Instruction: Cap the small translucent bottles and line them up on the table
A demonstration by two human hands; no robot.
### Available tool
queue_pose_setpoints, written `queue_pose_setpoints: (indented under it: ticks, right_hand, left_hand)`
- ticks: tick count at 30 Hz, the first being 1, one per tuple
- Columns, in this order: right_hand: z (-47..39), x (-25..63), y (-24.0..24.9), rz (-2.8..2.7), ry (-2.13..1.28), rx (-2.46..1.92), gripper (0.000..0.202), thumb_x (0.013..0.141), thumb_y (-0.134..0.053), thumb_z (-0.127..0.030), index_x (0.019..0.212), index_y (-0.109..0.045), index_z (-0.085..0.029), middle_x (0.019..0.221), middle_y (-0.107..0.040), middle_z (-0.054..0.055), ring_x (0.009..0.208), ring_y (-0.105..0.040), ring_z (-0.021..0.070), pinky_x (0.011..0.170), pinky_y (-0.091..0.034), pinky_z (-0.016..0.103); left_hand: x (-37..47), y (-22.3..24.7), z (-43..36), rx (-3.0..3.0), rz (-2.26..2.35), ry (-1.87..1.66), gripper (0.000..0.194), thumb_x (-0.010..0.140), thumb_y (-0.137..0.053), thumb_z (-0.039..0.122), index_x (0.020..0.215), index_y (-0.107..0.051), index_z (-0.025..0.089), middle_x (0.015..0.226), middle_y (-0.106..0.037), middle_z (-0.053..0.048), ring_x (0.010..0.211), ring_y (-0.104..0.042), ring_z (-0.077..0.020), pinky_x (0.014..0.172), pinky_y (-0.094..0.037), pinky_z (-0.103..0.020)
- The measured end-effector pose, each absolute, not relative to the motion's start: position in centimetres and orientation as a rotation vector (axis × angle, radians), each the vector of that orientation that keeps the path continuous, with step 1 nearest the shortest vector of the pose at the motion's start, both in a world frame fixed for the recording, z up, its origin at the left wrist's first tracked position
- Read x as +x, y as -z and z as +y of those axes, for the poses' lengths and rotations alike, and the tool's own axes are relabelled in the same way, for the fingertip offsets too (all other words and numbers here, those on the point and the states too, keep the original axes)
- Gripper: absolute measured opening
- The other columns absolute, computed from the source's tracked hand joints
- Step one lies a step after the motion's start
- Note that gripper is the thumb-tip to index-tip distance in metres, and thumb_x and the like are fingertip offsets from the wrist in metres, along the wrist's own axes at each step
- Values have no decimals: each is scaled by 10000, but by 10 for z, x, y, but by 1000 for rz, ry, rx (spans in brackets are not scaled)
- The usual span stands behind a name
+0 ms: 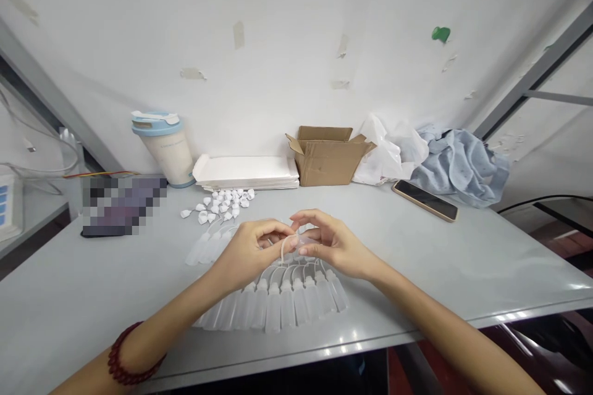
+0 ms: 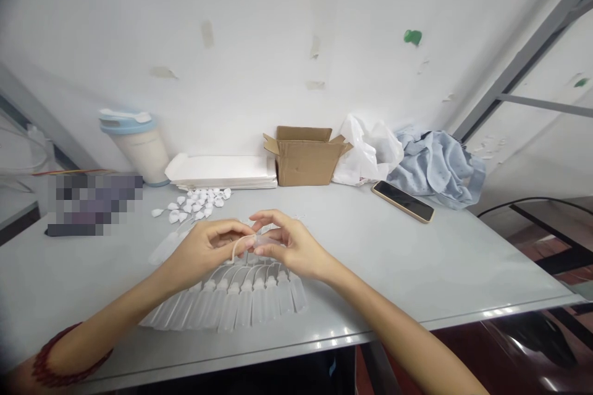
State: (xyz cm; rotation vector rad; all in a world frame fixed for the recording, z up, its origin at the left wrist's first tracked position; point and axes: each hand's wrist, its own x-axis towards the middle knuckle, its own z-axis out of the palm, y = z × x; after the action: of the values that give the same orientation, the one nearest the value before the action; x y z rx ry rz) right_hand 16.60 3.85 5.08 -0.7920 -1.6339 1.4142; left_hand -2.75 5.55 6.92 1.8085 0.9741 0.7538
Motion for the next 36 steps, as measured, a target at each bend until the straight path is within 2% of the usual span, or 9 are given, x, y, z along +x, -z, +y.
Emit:
queue_pose_setpoints:
  ticks: [4,9,14,21,28,36]
  right_hand:
    - [38,165,-53,-1640,-1395,-824,373,808,-656,-211,1151,-509,-220,1081,-550,47,812,-626,122,599,-453,222]
    - [38,163,-57,-1769,-1199,-968,230,861,-592,-299,1052,-566,-172,955,-628,53,746,-641,143,598,-458,248]
    - [38,163,-54,-1826,-1074,-985,203,882,-556,-305,1020,-599,-162,877,-645,39,651,-636,127,623,-485,268]
    - [37,164,-45,-1886,-1000,-879,374,893,-535,-252,1262,-486,-214,800,-601,-8,537,-557,78,557,-485,237]
    - [38,164,-42,-1936,-943,-899,364,899,-542,-245,1262,-535,-253,821,-620,-12,523,-567,68,550,-494,223]
    - [38,165,-45,-1915,-926,-927,329,892,-547,-247,1221,-555,-237,830,-607,-9,512,-569,68,537,-495,222]
  left_hand:
    - [-28,-71,54,1729,952,-724,234,805,-615,379,819,-708,165,644,-629,-8,584,-548,-127,547,-456,-221]
    - [-29,-78,50,1743,970,-883,183,813,-624,328,821,-706,165,712,-655,-10,572,-532,-99,549,-455,-199]
    - [-28,-81,52,1729,961,-926,189,812,-631,321,849,-712,154,709,-634,-12,561,-521,-96,548,-467,-206]
    - [-29,-76,54,1689,910,-851,180,812,-623,304,860,-709,155,722,-613,-10,600,-539,-105,573,-482,-216]
    - [-32,-76,57,1725,950,-781,177,809,-613,308,734,-681,162,668,-583,8,595,-549,-104,579,-469,-212]
    - [-31,-76,59,1777,941,-746,177,827,-552,261,739,-667,160,662,-585,5,576,-542,-108,589,-475,-228]
